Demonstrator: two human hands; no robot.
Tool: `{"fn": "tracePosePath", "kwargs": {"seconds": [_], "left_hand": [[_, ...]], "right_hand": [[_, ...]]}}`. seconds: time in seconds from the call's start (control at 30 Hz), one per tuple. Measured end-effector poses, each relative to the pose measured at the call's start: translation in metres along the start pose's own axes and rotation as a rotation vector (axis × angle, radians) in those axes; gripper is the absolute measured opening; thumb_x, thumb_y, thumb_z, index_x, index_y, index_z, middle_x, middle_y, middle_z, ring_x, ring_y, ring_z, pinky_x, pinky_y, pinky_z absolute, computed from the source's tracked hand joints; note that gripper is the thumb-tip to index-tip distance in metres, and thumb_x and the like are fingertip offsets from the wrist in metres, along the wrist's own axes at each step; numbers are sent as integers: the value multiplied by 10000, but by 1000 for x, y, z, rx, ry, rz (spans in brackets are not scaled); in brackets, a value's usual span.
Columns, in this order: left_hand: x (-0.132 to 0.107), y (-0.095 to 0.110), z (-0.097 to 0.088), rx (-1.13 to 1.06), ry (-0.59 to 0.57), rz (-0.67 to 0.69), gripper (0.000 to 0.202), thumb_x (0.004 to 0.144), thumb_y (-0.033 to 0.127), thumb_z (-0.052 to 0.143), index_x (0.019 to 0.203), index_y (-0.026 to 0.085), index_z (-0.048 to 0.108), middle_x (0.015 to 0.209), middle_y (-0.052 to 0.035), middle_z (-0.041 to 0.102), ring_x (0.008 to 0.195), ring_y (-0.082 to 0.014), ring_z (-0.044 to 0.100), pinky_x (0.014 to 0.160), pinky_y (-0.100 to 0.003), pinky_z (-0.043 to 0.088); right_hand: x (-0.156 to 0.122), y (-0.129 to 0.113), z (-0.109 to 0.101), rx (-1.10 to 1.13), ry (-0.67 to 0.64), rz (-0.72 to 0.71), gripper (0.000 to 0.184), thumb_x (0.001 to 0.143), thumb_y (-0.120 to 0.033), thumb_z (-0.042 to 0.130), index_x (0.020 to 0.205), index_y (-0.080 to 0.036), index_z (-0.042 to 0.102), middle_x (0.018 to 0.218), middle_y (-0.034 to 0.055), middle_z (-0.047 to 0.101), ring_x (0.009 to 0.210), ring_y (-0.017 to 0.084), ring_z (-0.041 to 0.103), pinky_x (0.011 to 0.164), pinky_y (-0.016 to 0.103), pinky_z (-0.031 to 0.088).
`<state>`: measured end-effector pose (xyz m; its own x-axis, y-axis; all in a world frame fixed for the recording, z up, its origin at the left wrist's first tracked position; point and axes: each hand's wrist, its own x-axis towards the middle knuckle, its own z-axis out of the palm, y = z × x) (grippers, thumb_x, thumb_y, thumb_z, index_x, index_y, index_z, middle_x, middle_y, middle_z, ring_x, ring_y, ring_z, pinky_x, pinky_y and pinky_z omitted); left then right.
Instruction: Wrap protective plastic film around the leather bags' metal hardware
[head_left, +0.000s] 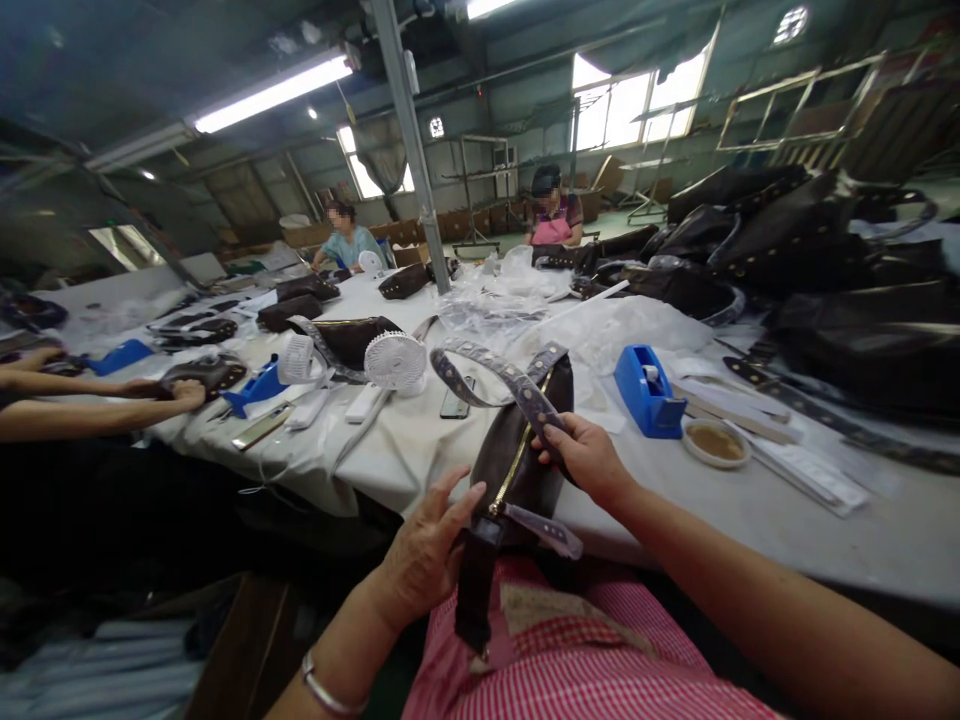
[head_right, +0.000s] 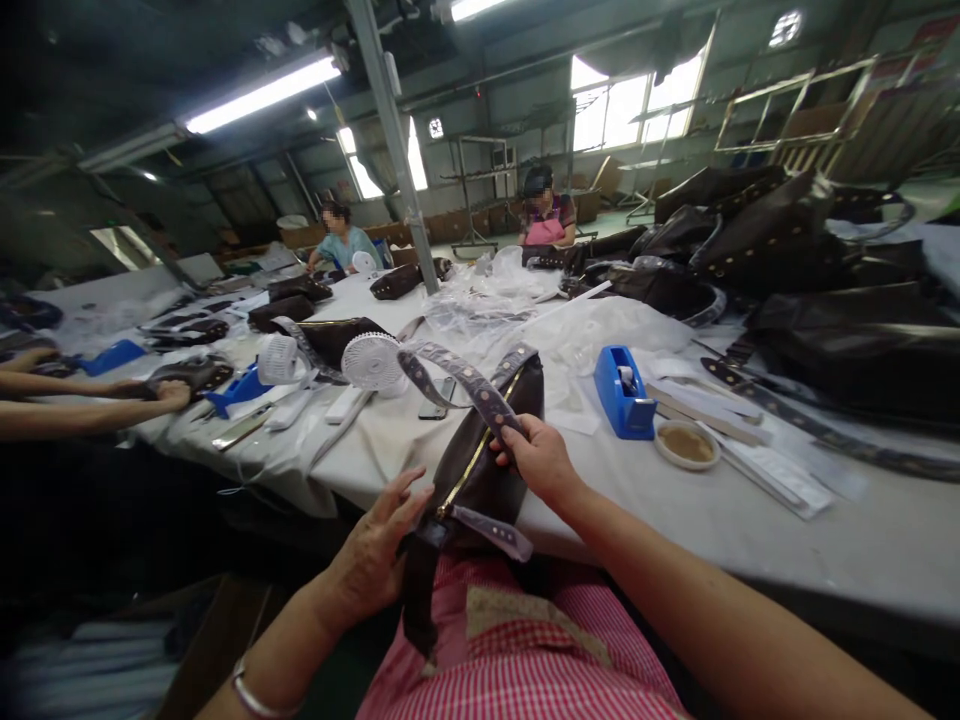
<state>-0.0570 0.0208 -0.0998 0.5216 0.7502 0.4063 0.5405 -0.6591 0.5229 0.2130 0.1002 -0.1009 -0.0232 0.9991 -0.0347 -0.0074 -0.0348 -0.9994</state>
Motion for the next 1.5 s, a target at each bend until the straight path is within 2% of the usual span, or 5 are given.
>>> {"fn": "tracePosePath", "kwargs": {"seconds": [0.27, 0.7, 0.97, 1.07, 1.5], "left_hand": [[48, 40, -16, -379, -70, 15, 174, 882, 182, 651, 1004, 235, 763, 1124, -125, 732, 1140, -263, 643, 1017, -434, 494], [79, 72, 29, -549, 173, -616, 428, 876, 556, 586, 700, 174, 659, 687, -28, 637, 676, -186, 569, 598, -264, 444], [78, 91, 28, -350, 166, -607, 361, 913, 466, 552, 734, 182, 683, 662, -16, 621, 637, -169, 536, 586, -254, 423], [77, 92, 31, -498, 170, -590, 304, 904, 448, 589, 925, 188, 745, 845, -64, 733, 784, -221, 647, 708, -286, 509], [73, 74, 32, -918, 43, -537, 351, 891, 398, 671, 1157, 175, 716, 1001, -90, 748, 907, -251, 679, 787, -316, 535]], "right_hand": [[-9, -35, -17, -862, -11, -220, 368, 951, -444, 499, 678, -213, 581, 636, 33, 647, 589, 168, 575, 549, 266, 338], [-26, -21, -58, -514, -531, 172, 509, 935, -637, 427, 757, -181, 569, 464, -42, 485, 371, 100, 427, 378, 206, 288], [-39, -50, -58, -899, -100, -583, 245, 922, -363, 599, 1013, -165, 710, 1120, 142, 687, 1068, 268, 599, 955, 409, 421], [-47, -66, -48, -981, -217, -594, 278, 940, -406, 581, 937, -172, 732, 951, 112, 724, 945, 256, 638, 913, 404, 424], [-29, -75, -13, 87, -303, 23, 447, 806, -581, 661, 762, -136, 653, 636, -17, 555, 572, 101, 468, 552, 235, 365]]}}
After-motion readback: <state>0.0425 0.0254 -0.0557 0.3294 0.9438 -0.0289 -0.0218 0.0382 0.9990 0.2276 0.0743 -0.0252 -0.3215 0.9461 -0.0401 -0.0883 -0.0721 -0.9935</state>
